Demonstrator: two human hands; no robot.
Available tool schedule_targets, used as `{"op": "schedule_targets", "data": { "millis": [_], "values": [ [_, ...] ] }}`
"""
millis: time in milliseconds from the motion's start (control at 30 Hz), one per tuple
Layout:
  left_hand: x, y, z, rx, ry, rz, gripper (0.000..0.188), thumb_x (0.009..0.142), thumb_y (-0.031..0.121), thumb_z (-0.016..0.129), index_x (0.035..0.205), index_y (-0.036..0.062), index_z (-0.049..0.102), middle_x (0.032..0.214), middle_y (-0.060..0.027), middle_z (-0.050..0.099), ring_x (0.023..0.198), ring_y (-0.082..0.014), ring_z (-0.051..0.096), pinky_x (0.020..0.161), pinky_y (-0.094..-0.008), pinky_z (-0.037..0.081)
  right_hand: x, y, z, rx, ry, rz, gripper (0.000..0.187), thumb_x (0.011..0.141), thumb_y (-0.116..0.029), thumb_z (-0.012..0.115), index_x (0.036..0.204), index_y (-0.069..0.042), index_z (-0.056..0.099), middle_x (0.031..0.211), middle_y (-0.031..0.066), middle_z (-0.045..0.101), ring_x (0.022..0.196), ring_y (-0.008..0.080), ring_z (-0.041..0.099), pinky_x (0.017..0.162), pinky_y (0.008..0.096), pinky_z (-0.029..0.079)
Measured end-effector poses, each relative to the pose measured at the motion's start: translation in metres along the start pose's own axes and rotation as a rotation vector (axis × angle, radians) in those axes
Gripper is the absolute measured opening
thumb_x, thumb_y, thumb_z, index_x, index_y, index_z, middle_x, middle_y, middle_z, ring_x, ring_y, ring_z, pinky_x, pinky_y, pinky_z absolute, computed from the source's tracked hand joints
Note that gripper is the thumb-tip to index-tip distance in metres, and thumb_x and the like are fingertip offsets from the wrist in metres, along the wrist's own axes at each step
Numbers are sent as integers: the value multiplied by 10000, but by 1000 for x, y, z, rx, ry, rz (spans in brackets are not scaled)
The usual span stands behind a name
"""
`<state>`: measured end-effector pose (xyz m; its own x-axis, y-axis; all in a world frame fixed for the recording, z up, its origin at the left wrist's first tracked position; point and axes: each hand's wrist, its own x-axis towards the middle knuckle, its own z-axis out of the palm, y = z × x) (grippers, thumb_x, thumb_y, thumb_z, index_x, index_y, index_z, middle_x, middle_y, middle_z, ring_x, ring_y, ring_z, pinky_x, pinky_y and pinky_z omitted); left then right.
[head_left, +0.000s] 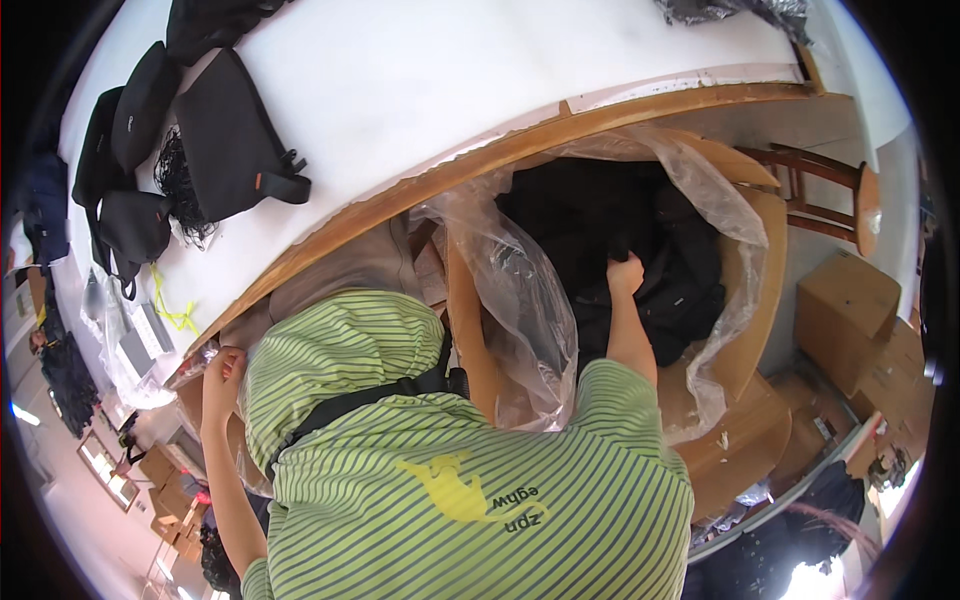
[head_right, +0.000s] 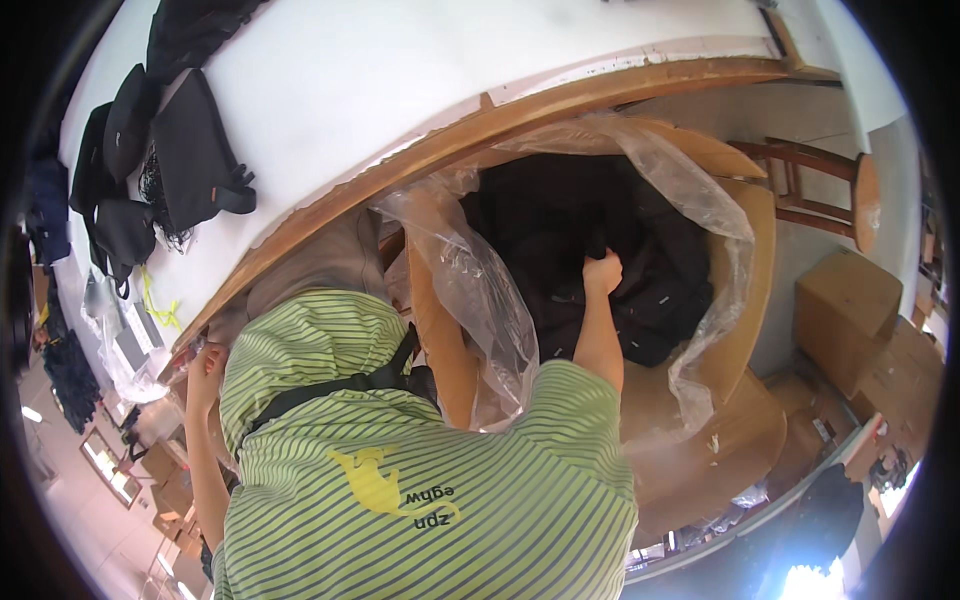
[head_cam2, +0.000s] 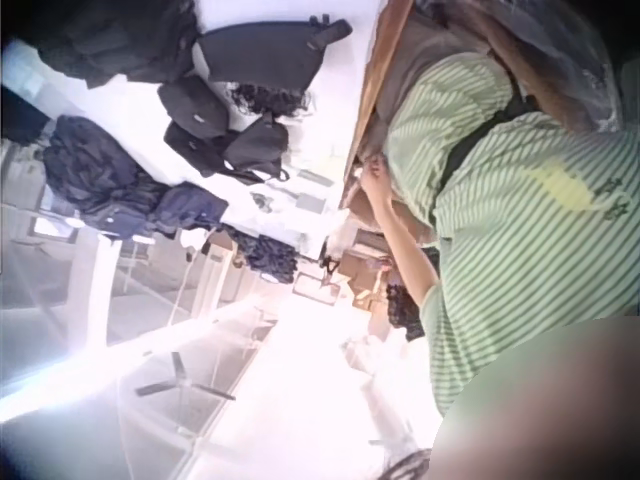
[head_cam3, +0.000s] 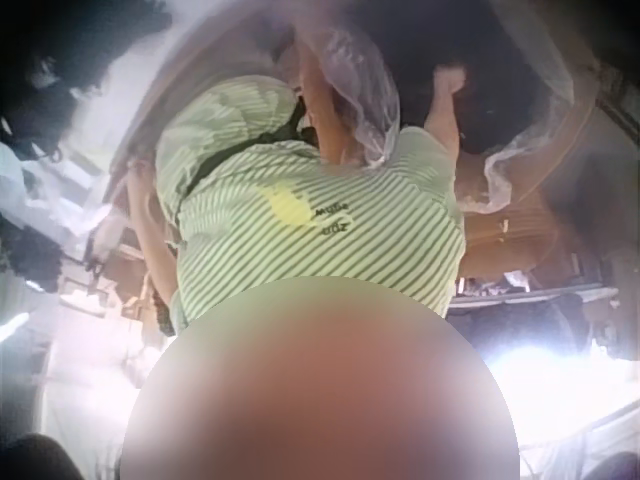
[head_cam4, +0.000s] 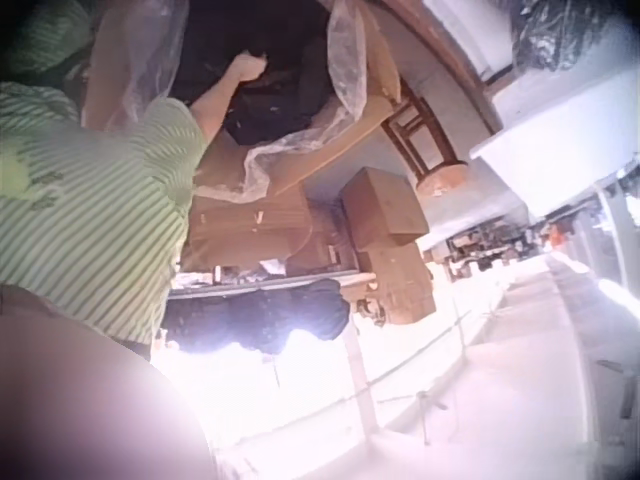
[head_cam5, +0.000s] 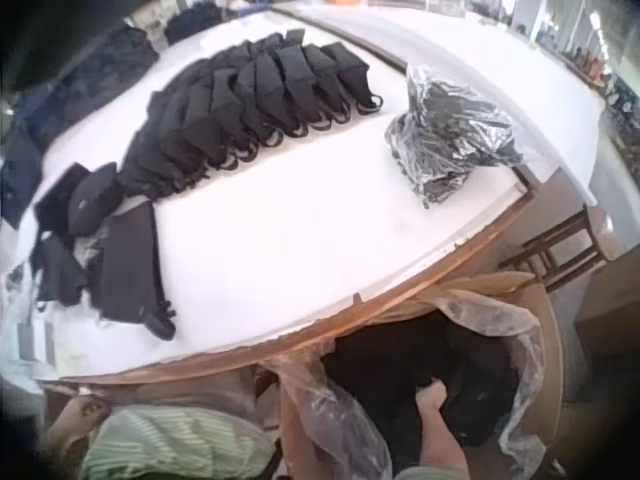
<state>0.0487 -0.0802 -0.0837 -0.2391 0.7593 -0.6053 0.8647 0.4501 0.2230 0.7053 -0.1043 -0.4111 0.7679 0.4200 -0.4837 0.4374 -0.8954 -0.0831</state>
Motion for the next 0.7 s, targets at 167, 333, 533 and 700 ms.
{"op": "schedule_targets", "data": {
  "millis": [167,333,533,700],
  "values": [
    [30,-12,15,-62,-31,95,98,879,80,569,942,20,614,761,-54,606,660,-139,552,635,-277,456,-37,18,-56,689,176,-120,243,718,-91,731,955,-45,697,909,94,710,825,193,664,789,315,491],
    [83,-85,53,-63,-68,96,262,887,231,588,1050,31,632,912,-139,667,841,-248,629,761,-345,471,-130,-47,-182,865,172,-341,172,729,41,658,891,-3,691,867,35,689,812,110,620,783,242,463],
    [87,-65,50,196,6,163,547,879,406,550,1294,53,508,1309,-207,511,1230,-381,453,1032,-436,353,-261,-120,-333,775,343,-725,212,596,67,624,787,-23,605,851,45,598,869,175,547,901,305,387],
    [79,-45,52,-26,107,303,507,844,382,610,1215,40,553,1250,-221,540,1171,-405,479,1001,-436,385,-325,-201,-391,1380,74,-1065,301,594,-111,576,861,-106,437,1144,149,535,1161,321,480,1055,428,345]
  ]
}}
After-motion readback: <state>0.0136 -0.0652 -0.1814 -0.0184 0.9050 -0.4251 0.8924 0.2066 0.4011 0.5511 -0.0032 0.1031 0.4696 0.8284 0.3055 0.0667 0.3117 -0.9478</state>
